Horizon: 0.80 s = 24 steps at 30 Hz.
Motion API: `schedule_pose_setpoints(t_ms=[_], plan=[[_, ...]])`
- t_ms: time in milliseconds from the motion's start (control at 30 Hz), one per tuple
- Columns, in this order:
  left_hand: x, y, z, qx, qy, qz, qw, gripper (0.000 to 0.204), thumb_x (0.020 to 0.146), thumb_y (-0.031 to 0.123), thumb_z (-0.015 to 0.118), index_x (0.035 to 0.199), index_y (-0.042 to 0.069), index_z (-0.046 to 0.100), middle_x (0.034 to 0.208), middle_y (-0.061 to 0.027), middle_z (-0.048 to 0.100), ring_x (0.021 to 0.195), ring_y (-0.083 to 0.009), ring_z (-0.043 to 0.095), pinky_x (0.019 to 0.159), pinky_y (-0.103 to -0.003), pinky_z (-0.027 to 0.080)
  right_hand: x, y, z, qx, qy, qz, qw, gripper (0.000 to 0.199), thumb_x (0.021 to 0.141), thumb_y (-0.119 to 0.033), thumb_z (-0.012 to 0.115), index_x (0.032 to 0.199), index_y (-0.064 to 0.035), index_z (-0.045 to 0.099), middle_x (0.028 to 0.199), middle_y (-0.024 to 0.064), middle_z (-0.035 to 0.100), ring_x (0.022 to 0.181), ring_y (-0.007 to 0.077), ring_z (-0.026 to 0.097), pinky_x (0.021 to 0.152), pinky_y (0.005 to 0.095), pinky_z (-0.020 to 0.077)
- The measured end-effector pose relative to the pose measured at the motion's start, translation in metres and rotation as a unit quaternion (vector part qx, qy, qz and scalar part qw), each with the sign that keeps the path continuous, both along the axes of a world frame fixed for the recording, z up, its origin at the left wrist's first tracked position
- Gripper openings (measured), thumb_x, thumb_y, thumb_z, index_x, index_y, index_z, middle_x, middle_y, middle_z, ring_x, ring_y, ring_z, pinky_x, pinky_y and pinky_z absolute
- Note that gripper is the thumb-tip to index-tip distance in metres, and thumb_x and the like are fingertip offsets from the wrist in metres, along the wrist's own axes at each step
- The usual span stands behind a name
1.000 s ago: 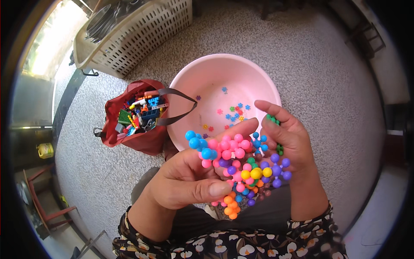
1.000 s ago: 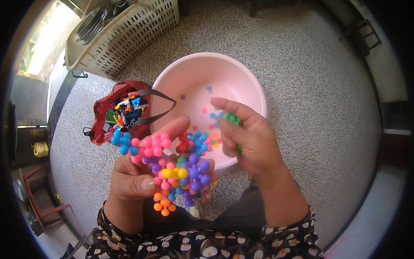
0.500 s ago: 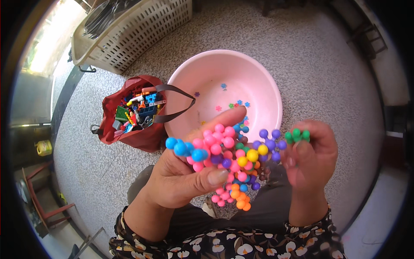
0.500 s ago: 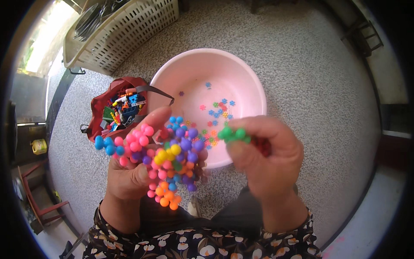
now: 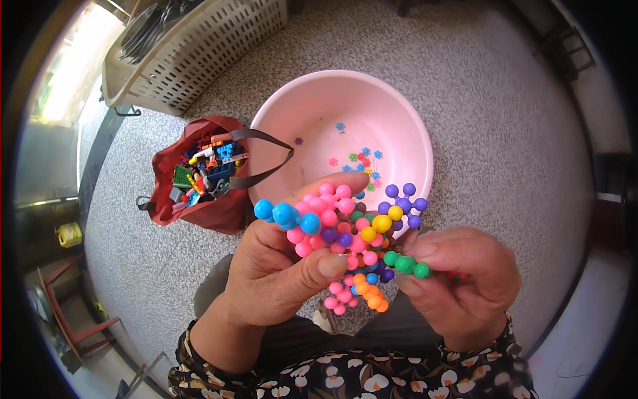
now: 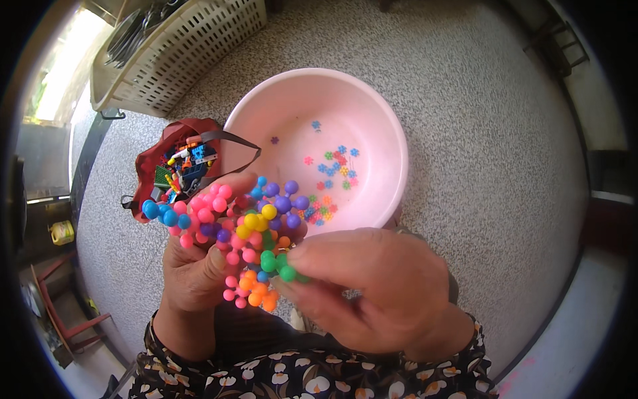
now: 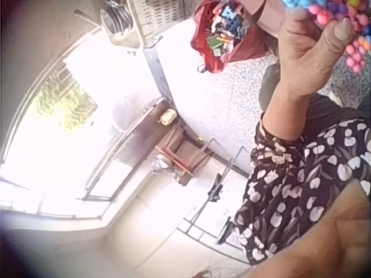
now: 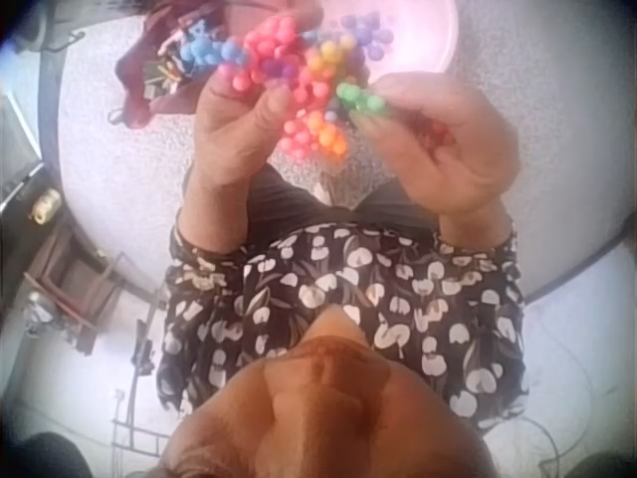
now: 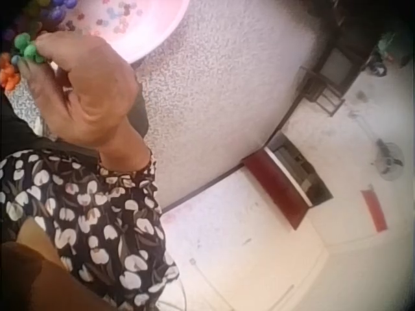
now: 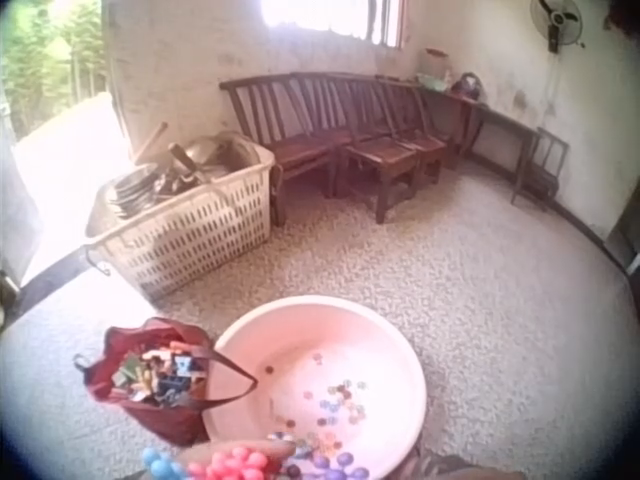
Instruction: Connecting small colorful plastic flower-shaped building pieces into a larger structure.
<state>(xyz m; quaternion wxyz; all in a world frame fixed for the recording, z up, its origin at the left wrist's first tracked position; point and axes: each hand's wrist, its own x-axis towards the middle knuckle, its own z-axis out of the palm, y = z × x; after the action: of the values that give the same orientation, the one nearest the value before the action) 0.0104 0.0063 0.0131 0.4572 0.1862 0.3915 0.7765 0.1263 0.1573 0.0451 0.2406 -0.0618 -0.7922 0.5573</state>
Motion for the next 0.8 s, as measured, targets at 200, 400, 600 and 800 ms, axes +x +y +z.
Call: schedule_pose_setpoints(t_ms=[200,400,600,800], plan=[[0.003,0.000,0.001,0.018,0.021,0.009,1.000,0.044,0.085,0.006,0.060,0.125,-0.002,0.044,0.125,-0.0135,0.049,0.107,-0.0175,0.053,0.093,-0.033,0.042,-0.004,0.001,0.004,0.071,0.013,-0.013,0.997,0.023,0.069,-0.005,0.074,0.088,-0.0034,0.062,0.075,0.0093,0.063,0.067,0.0215,0.063,0.060,0.0278,0.0509],[0.004,0.001,0.001,0.005,-0.025,0.024,0.999,0.032,0.086,0.005,0.058,0.117,-0.001,0.053,0.122,-0.0139,0.053,0.109,-0.0176,0.052,0.093,-0.033,0.042,-0.005,-0.002,-0.004,0.055,-0.010,-0.017,0.998,0.024,0.067,-0.006,0.076,0.086,-0.0010,0.062,0.073,0.0107,0.064,0.058,0.0185,0.062,0.055,0.0263,0.0502],[0.001,-0.002,0.003,-0.008,-0.049,0.028,0.998,0.023,0.087,0.004,0.056,0.109,0.000,0.059,0.127,-0.0150,0.049,0.110,-0.0189,0.052,0.093,-0.035,0.041,-0.006,-0.011,-0.001,-0.020,-0.036,-0.066,0.997,0.022,0.069,-0.009,0.076,0.085,-0.0024,0.063,0.068,0.0090,0.064,0.051,0.0136,0.060,0.049,0.0235,0.0479],[0.003,0.000,0.003,-0.002,-0.098,0.051,0.994,0.023,0.085,0.004,0.058,0.108,0.000,0.059,0.124,-0.0153,0.051,0.107,-0.0188,0.053,0.092,-0.034,0.042,-0.008,-0.010,0.001,0.042,-0.072,-0.059,0.995,0.018,0.072,-0.008,0.073,0.086,-0.0031,0.064,0.071,0.0095,0.065,0.055,0.0151,0.062,0.051,0.0245,0.0491]])
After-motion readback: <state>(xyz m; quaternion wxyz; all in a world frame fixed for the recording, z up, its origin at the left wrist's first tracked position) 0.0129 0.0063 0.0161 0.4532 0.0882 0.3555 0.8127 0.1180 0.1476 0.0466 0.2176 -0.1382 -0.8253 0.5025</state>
